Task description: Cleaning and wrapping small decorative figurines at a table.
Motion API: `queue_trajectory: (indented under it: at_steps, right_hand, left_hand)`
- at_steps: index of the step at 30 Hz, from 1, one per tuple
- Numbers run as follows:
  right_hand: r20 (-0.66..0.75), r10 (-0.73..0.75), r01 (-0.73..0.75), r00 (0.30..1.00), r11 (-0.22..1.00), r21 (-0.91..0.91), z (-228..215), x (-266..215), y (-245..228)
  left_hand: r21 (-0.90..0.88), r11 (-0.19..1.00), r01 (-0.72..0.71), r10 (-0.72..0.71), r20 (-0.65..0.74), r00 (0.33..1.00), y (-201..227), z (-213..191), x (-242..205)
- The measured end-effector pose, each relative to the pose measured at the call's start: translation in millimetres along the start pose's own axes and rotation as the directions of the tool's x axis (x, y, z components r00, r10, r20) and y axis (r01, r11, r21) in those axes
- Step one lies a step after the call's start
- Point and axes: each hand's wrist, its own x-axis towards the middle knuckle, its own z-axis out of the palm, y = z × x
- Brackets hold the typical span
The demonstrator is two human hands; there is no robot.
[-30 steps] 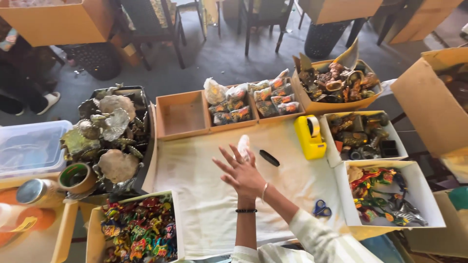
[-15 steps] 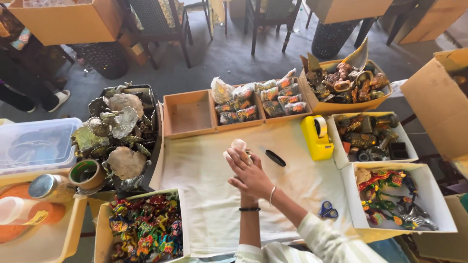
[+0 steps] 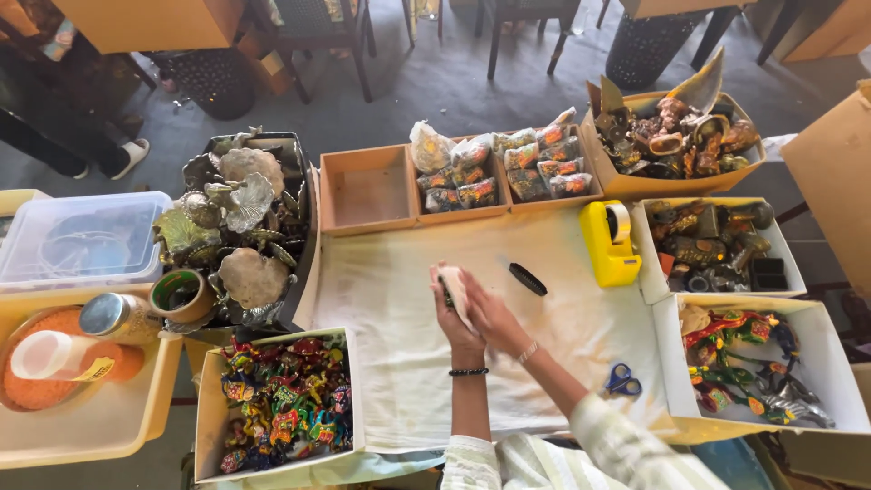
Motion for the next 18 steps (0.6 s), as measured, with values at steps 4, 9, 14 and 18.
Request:
queue_trajectory:
  at_steps: [4,9,14,18]
  right_hand:
    - [0.082,0.236,-0.235,0.968,0.972,-0.019,-9.0,-44.2,12.0]
    - [-0.110,0.027,-0.046,0.994,0.984,-0.171,-36.4,-23.4,-11.9]
    - [-0.052,-0.150,0.102,0.987,0.852,-0.513,-49.9,28.8,-35.9]
    - [0.028,0.028,-0.005,0.999,0.791,-0.612,-51.6,59.6,-60.9]
  left_hand:
    - [0.108,0.982,-0.155,0.162,-0.057,0.985,16.1,22.7,-2.3]
    - [-0.027,0.993,-0.112,0.113,0.058,0.992,6.6,39.8,-13.2]
    - [-0.104,0.967,0.232,-0.220,0.117,0.969,-10.6,26.8,-17.5]
    - [-0.139,0.938,0.317,-0.287,0.197,0.938,-32.5,-47.7,-1.9]
